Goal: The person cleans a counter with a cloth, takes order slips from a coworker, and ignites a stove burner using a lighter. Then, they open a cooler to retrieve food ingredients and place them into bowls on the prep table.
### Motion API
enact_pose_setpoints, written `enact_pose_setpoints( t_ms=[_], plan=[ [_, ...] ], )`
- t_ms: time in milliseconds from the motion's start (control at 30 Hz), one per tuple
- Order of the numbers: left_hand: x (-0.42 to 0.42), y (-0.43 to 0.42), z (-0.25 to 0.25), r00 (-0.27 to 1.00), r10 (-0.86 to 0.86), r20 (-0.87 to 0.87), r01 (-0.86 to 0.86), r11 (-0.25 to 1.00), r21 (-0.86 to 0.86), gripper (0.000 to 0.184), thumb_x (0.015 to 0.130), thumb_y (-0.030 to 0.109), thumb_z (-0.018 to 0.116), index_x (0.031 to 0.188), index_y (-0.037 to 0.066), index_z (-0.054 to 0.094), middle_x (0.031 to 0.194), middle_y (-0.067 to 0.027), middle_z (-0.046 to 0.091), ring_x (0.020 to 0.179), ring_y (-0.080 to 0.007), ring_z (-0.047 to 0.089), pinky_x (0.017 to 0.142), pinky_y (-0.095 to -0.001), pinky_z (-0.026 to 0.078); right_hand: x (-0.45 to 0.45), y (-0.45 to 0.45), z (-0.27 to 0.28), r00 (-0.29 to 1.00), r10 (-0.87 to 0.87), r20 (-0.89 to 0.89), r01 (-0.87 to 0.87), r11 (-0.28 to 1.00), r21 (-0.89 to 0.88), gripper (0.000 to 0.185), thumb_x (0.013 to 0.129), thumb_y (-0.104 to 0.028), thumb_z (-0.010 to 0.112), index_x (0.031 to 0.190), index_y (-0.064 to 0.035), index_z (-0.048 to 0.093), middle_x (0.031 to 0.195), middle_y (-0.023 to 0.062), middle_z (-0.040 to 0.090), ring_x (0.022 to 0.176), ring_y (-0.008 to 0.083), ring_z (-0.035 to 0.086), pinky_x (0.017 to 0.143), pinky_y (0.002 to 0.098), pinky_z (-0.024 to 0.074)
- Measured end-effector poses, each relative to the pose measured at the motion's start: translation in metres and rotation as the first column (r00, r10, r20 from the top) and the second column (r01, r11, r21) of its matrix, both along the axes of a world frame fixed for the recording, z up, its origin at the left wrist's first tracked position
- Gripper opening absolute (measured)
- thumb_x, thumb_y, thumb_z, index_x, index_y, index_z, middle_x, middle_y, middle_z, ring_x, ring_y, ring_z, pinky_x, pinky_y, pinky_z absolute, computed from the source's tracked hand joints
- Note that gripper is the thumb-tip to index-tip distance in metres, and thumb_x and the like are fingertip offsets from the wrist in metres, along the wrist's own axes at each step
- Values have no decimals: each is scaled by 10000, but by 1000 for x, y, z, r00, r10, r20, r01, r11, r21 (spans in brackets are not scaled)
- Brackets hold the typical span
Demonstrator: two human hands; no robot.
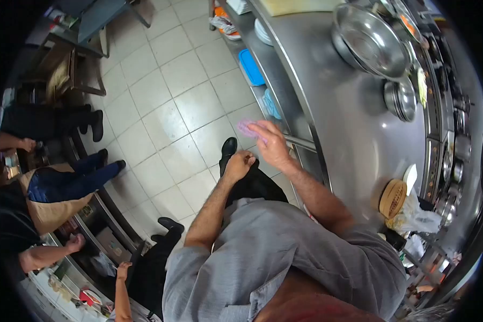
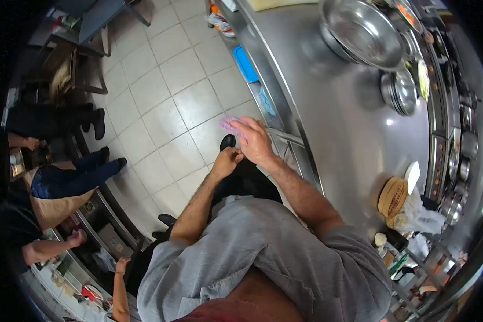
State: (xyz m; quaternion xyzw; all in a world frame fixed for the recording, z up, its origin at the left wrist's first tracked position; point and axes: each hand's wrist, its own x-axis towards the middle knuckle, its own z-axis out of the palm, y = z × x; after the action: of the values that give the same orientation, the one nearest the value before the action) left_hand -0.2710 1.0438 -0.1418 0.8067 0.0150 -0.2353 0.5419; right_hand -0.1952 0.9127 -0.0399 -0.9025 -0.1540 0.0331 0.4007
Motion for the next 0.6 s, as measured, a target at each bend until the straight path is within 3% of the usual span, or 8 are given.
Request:
enact_pose_setpoints(
  t_ms=[67,167,233,300,467,500,533,600],
  plan=[
    [-13,16,-18,997,71,-22,-71,997,7,182,785,167,623,833,-4,585,803,-152,573,710,-307,562,668,-365,448,-1,-11,-81,996,-88,-28,90,994,58,369,712,44,499,1058,-39,595,1018,134,567,981,303,516,876,364,405],
    [-43,44,-42,971,232,-52,-232,973,-1,193,794,175,619,864,-3,592,818,-152,587,741,-292,573,682,-357,453,22,-44,-140,826,-531,-188,563,795,226,340,792,-18,455,1117,-2,555,1018,153,576,1012,288,520,923,366,385],
    [-63,64,-46,905,369,-212,-359,929,86,216,806,190,614,910,1,603,852,-151,606,787,-271,586,715,-343,459,33,-107,-217,740,-579,343,656,735,-173,402,833,-140,446,1213,-11,472,1108,186,524,1052,340,486,942,415,365],
    [-102,84,-88,856,444,-265,-422,896,139,244,816,207,611,956,8,609,888,-148,617,799,-252,599,721,-325,469,37,-108,-234,333,-943,-20,787,290,-544,462,840,-247,450,1233,-5,418,1200,209,438,1085,383,445,935,460,353],
    [-133,110,-101,749,551,-367,-489,834,256,255,821,233,627,942,9,621,885,-114,635,757,-195,605,674,-299,479,105,-91,-361,401,-848,346,719,57,-693,406,734,-161,521,1134,-91,515,1170,167,449,1037,380,425,824,478,360],
    [-136,112,-105,732,560,-387,-497,828,259,254,824,234,626,936,6,621,878,-106,637,757,-183,601,676,-295,477,128,-76,-349,432,-840,327,886,328,-327,415,727,-152,522,1138,-93,519,1157,169,459,1019,376,427,813,483,361],
    [-132,111,-104,716,571,-402,-499,821,278,247,831,228,620,927,1,621,856,-97,635,754,-173,596,675,-288,474,155,-63,-326,477,-773,418,878,432,-204,396,722,-107,523,1116,-78,529,1111,164,488,994,351,456,806,460,376],
    [-129,108,-107,693,559,-456,-498,828,257,261,833,223,620,950,-10,608,862,-98,632,750,-164,596,672,-278,475,198,-45,-310,587,-590,554,792,560,-243,354,711,-17,521,1063,-47,554,1028,155,544,950,304,519,791,414,409]
  ],
)
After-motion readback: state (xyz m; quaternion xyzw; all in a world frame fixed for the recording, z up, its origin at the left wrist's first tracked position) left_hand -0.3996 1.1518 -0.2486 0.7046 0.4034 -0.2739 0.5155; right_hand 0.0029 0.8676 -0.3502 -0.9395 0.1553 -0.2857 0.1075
